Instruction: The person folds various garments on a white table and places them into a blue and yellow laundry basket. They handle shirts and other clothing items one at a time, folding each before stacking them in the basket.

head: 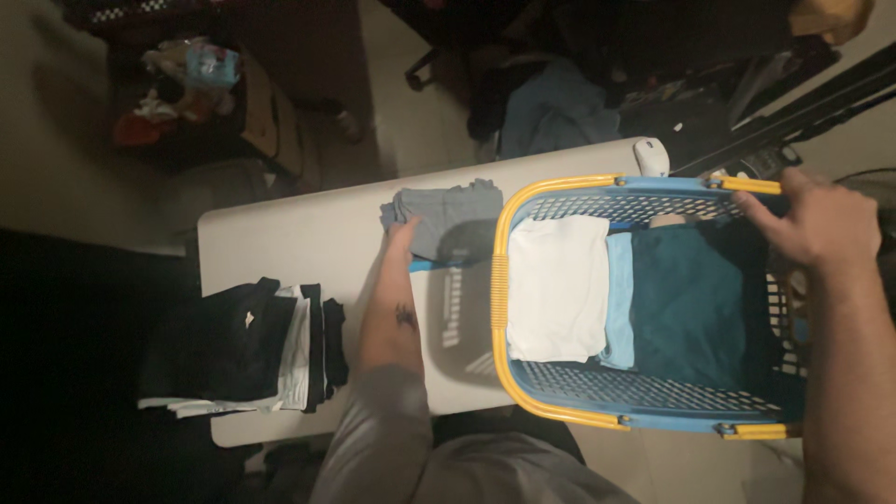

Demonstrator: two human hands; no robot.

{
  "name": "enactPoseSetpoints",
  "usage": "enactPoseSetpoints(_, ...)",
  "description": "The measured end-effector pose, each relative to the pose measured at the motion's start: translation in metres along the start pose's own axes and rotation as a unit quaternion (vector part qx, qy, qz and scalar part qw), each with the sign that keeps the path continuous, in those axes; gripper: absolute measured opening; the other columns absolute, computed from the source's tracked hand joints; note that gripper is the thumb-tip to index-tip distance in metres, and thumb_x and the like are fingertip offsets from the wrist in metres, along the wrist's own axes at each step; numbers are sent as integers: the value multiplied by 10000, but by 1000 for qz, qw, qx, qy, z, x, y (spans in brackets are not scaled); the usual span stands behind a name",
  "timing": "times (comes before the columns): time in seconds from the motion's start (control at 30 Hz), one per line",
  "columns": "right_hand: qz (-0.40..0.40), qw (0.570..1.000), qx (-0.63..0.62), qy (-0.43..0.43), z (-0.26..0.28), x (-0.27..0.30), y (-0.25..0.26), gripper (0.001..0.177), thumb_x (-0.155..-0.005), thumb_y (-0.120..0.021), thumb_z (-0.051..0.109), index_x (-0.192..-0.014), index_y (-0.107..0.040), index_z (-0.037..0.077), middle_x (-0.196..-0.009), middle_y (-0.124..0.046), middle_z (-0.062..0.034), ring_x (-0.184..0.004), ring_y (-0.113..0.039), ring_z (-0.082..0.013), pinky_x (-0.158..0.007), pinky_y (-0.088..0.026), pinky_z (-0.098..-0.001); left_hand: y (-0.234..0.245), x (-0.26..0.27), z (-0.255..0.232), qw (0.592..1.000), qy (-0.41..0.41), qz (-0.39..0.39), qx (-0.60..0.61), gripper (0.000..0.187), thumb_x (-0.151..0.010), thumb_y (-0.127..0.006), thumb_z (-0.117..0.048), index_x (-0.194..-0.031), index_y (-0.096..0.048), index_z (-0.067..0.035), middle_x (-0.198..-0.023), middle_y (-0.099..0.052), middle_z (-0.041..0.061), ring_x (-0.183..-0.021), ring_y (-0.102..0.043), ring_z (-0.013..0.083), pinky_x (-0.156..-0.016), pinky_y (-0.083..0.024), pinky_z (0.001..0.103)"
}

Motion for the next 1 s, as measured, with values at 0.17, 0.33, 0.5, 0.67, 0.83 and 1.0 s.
enactPoseSetpoints(0.17, 8, 1000, 2, 0, 2, 3, 1, 755, -1022, -459, 784, -933, -673, 66, -933, -748, -134, -894, -740, -354, -818, -572, -496, -5, 12, -1, 996, 36, 73, -18, 609, -887, -722, -302, -1381, -517, -11, -1319, -626, 161, -1195, -628, 333, -1023, -497, 554)
enactPoseSetpoints(0.33, 24, 999, -24, -6, 8, 3, 14, 753, -1011, -489, 808, -997, -704, 86, -926, -761, -145, -899, -740, -357, -839, -568, -503, -13, 40, 3, 959, -3, 214, 187, 476, -915, -686, -219, -1316, -599, 21, -1251, -703, 154, -1179, -668, 329, -1068, -507, 505)
enactPoseSetpoints(0.5, 5, 997, -69, 14, 12, 2, 24, 755, -1005, -483, 790, -1008, -693, 65, -972, -751, -165, -992, -728, -378, -840, -550, -521, -1, 81, -19, 929, -28, 261, 262, 498, -948, -651, -226, -1379, -557, 6, -1333, -660, 151, -1245, -628, 331, -1128, -459, 507)
enactPoseSetpoints(0.67, -6, 994, -101, 34, 15, 1, 33, 735, -1002, -493, 769, -1040, -690, 62, -1033, -740, -188, -967, -716, -399, -801, -546, -527, 7, 162, -89, 908, -97, 278, 299, 590, -940, -625, -254, -1450, -479, 5, -1431, -595, 169, -1333, -563, 358, -1160, -426, 539)
enactPoseSetpoints(0.83, -26, 991, -123, 44, 17, 6, 40, 719, -996, -524, 758, -1009, -694, 60, -1056, -736, -190, -981, -704, -413, -808, -541, -532, -14, 250, -171, 886, -219, 318, 256, 600, -960, -629, -248, -1478, -459, 2, -1461, -579, 159, -1381, -547, 347, -1195, -434, 503)
enactPoseSetpoints(1.0, -25, 987, -151, 52, 20, 8, 45, 701, -989, -529, 728, -1020, -679, 44, -1041, -734, -193, -995, -702, -408, -807, -538, -539, -70, 315, -232, 864, -257, 377, 213, 585, -1009, -600, -206, -1501, -445, 70, -1489, -583, 193, -1412, -569, 336, -1251, -451, 448)
Point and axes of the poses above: each hand's wrist, its own x-axis away from the middle knuckle, its own y-axis out of the back of the hand, z = x × y, the point moved 1 cm from there along -x, towards the middle knuckle
